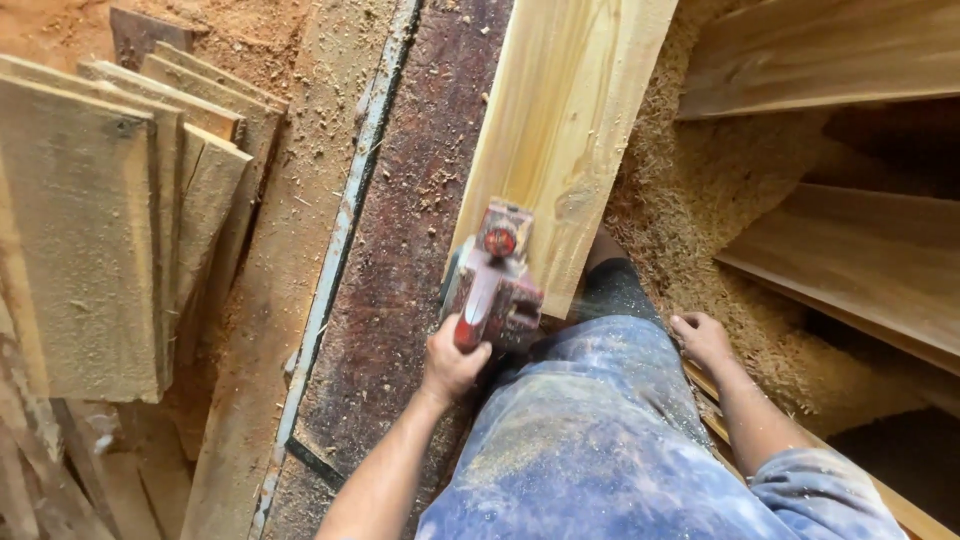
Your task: Planing wooden boards using an electric hand planer in a workshop environment.
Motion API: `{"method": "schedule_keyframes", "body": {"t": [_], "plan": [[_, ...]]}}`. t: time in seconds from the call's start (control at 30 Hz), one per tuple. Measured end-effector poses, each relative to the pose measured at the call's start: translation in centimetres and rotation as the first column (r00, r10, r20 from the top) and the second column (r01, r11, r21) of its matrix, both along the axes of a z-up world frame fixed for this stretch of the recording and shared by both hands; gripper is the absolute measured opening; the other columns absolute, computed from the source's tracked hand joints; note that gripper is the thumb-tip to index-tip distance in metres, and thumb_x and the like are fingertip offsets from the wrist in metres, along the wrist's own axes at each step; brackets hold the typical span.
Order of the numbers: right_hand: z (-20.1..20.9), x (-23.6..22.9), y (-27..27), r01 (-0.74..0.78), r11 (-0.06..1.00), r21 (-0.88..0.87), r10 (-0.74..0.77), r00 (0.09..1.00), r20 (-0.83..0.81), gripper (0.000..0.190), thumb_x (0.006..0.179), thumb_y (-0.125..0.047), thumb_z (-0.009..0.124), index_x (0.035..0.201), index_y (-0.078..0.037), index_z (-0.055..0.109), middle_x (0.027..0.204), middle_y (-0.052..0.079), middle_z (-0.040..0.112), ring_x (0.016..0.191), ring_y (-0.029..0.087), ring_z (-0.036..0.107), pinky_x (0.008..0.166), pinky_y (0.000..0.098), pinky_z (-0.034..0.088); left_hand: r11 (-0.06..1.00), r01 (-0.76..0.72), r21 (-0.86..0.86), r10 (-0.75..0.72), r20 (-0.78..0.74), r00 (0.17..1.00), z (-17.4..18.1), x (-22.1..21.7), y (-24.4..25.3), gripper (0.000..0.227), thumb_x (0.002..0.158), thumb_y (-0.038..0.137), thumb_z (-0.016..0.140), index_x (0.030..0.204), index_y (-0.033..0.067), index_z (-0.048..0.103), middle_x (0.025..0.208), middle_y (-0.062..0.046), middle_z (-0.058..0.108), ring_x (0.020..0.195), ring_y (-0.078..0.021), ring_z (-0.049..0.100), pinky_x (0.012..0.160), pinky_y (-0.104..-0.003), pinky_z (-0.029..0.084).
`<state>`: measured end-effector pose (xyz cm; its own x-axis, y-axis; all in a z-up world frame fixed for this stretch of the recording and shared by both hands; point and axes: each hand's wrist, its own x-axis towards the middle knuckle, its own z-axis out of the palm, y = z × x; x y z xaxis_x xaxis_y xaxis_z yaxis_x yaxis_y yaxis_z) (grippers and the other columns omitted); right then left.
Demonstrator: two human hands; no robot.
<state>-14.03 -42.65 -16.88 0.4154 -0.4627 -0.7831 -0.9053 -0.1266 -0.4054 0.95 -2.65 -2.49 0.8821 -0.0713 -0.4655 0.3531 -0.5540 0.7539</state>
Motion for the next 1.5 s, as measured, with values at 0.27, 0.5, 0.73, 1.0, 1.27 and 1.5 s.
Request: {"method": "schedule_keyframes", "body": {"t": [0.27, 0.5, 0.73, 1.0, 1.27, 1.5], "plan": [[2.3, 1.7, -0.8, 0.147, 0.988, 0.037, -0.146, 0.989, -0.031, 0.046, 0.083, -0.030, 0.063, 0.109, 0.007, 0.057, 0.093, 0.030, 0.059, 0.070, 0.035, 0.062, 0.048, 0.0377, 0.051, 1.000, 0.029, -0.005, -0.029, 0.006, 1.000, 3.6, 14.5, -10.2, 0.028, 0.054, 0.022, 0.069, 0.077, 0.0098, 0.058, 0.058, -0.016, 0.055, 0.059, -0.0280, 0.057, 0.053, -0.037, 0.044], [2.9, 4.0, -1.7, 0.270, 0.962, 0.031, -0.267, 0.962, -0.059, 0.053, 0.083, -0.032, 0.064, 0.116, 0.008, 0.052, 0.104, 0.033, 0.054, 0.079, 0.041, 0.060, 0.056, 0.0430, 0.051, 0.997, 0.082, 0.004, -0.082, 0.089, 0.993, 4.2, 28.2, -19.8, 0.028, 0.053, 0.026, 0.065, 0.076, 0.0114, 0.057, 0.060, -0.014, 0.058, 0.064, -0.0296, 0.061, 0.059, -0.040, 0.046], [4.0, 5.4, -4.6, 0.247, 0.968, 0.034, -0.235, 0.950, -0.206, 0.029, 0.086, -0.026, 0.055, 0.096, 0.000, 0.062, 0.085, 0.017, 0.063, 0.066, 0.027, 0.064, 0.051, 0.0337, 0.045, 0.991, 0.131, -0.018, -0.126, 0.153, 0.980, 3.3, 43.9, -32.6, 0.032, 0.049, 0.031, 0.050, 0.073, 0.0129, 0.060, 0.065, 0.000, 0.061, 0.059, -0.0145, 0.056, 0.047, -0.029, 0.045], [6.4, 6.8, -5.6, 0.323, 0.946, 0.031, -0.291, 0.887, -0.359, 0.035, 0.087, -0.026, 0.055, 0.111, -0.002, 0.059, 0.105, 0.016, 0.063, 0.075, 0.028, 0.063, 0.063, 0.0359, 0.047, 0.878, 0.118, 0.463, -0.445, 0.882, -0.155, -5.9, 52.0, -37.4, 0.031, 0.042, -0.008, 0.053, 0.057, 0.0192, 0.051, 0.052, 0.004, 0.049, 0.043, -0.0126, 0.046, 0.028, -0.030, 0.025], [7.9, 8.1, -2.8, 0.223, 0.974, 0.029, -0.207, 0.938, -0.279, 0.037, 0.086, -0.029, 0.054, 0.110, -0.002, 0.058, 0.103, 0.016, 0.063, 0.078, 0.027, 0.064, 0.065, 0.0356, 0.048, 0.956, 0.170, -0.239, -0.131, 0.173, 0.976, 3.6, 38.7, -31.3, 0.029, 0.061, 0.024, 0.051, 0.084, 0.0073, 0.053, 0.068, -0.003, 0.060, 0.056, -0.0127, 0.058, 0.043, -0.028, 0.052], [3.0, 1.6, -1.8, 0.103, 0.994, 0.023, -0.099, 0.985, -0.138, 0.051, 0.080, -0.037, 0.063, 0.108, 0.006, 0.059, 0.095, 0.027, 0.062, 0.075, 0.033, 0.064, 0.055, 0.0394, 0.055, 0.989, 0.053, -0.140, -0.041, 0.090, 0.995, 6.8, 28.3, -25.3, 0.028, 0.050, 0.022, 0.059, 0.075, 0.0104, 0.059, 0.061, -0.014, 0.060, 0.065, -0.0306, 0.063, 0.061, -0.041, 0.047]]}}
